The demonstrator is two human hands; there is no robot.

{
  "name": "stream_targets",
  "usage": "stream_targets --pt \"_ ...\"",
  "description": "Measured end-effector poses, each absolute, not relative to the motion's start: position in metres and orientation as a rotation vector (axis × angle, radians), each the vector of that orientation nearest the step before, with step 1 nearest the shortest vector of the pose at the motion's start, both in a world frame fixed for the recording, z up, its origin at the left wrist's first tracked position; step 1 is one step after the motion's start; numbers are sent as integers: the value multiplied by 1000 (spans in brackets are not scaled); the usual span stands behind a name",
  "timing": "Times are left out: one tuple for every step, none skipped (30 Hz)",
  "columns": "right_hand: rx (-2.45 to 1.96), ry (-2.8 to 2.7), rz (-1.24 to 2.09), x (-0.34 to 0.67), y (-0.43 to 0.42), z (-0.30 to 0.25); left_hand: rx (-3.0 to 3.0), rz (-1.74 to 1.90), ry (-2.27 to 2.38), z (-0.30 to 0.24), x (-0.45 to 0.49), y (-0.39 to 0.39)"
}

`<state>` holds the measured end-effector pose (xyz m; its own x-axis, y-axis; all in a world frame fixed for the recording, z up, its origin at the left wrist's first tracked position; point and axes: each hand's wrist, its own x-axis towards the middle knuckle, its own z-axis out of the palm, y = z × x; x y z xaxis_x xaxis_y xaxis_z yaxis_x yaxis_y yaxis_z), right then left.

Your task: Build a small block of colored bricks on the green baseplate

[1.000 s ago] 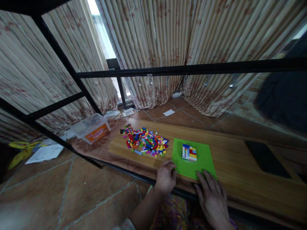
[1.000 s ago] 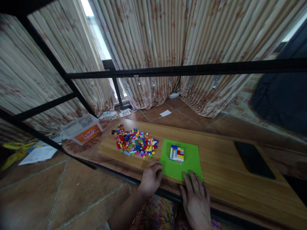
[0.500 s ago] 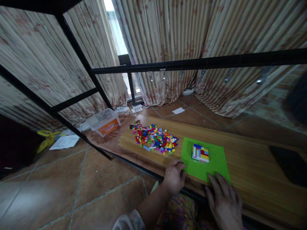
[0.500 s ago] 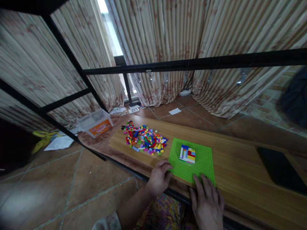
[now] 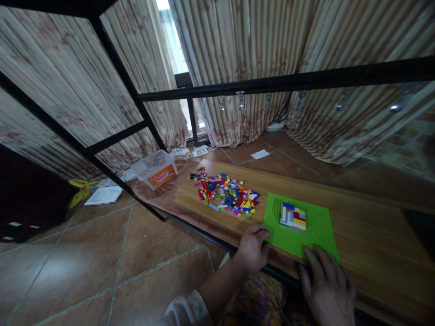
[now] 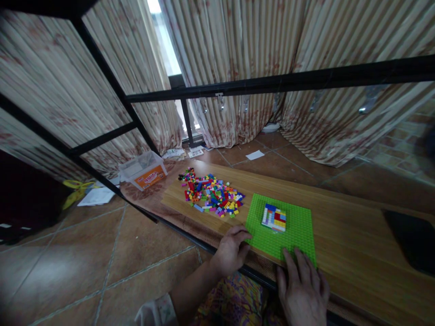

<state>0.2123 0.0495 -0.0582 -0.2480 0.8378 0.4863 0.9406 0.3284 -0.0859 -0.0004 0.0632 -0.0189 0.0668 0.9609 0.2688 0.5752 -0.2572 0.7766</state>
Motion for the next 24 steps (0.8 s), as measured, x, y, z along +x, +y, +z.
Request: stream_targets --pt "-1567 -2150 -306 212 49 -58 1877 1081 1518 -19 -1 63" --pt "-1568 -2150 -305 212 49 -58 1875 1085 1514 -19 -1 63" --pt "-1570 -2150 -304 212 50 -59 1875 1088 1512 -19 -1 63" --pt "-1571 -2152 -304 212 50 -59 1874 1090 1509 -19 -1 63" --pt "-1569 -2153 -307 212 50 -59 1872 1093 1509 -19 -1 63" --pt "-1567 -2153 -312 212 50 -60 1870 1093 1510 -19 -1 63" --pt "-1567 -2153 -313 213 50 -60 1869 1092 1513 -19 0 63" --pt "-1568 -2153 -313 213 50 -60 1868 1089 1514 -19 -1 64" --pt "-1565 -2153 -312 214 50 -60 1868 1086 1513 -19 -1 64" --pt "-1560 -2154 -310 214 50 -60 1867 1084 1509 -18 -1 64" --pt "-1557 -2157 -306 214 49 -59 1863 1086 1500 -18 -1 64" --pt "-1555 -2161 -300 214 49 -58 1857 1091 1486 -17 -2 64" --pt "-1553 -2166 -294 214 49 -57 1848 1100 1470 -16 -3 64" --pt "-1549 -2169 -287 214 49 -57 1835 1111 1454 -15 -4 64" --pt "-1546 -2169 -279 214 49 -56 1816 1125 1441 -14 -5 64" --pt "-1541 -2166 -271 214 49 -56 1792 1142 1432 -12 -8 64" --pt "-1537 -2159 -263 214 49 -56 1763 1163 1430 -10 -11 63" --pt "-1538 -2144 -258 213 49 -56 1729 1190 1444 -8 -16 63" --pt "-1543 -2128 -252 213 49 -57 1696 1220 1482 -5 -23 63" --pt "-1548 -2117 -245 212 49 -58 1664 1250 1552 -2 -33 63" --pt "-1555 -2107 -237 212 48 -58 1628 1280 1656 2 -45 64" --pt "-1563 -2096 -229 211 48 -58 1601 1291 1803 5 -60 65" --pt "-1566 -2089 -220 211 48 -58 1540 1291 1993 9 -77 68" --pt "-1566 -2085 -211 210 47 -58 1486 1290 2098 12 -96 73"
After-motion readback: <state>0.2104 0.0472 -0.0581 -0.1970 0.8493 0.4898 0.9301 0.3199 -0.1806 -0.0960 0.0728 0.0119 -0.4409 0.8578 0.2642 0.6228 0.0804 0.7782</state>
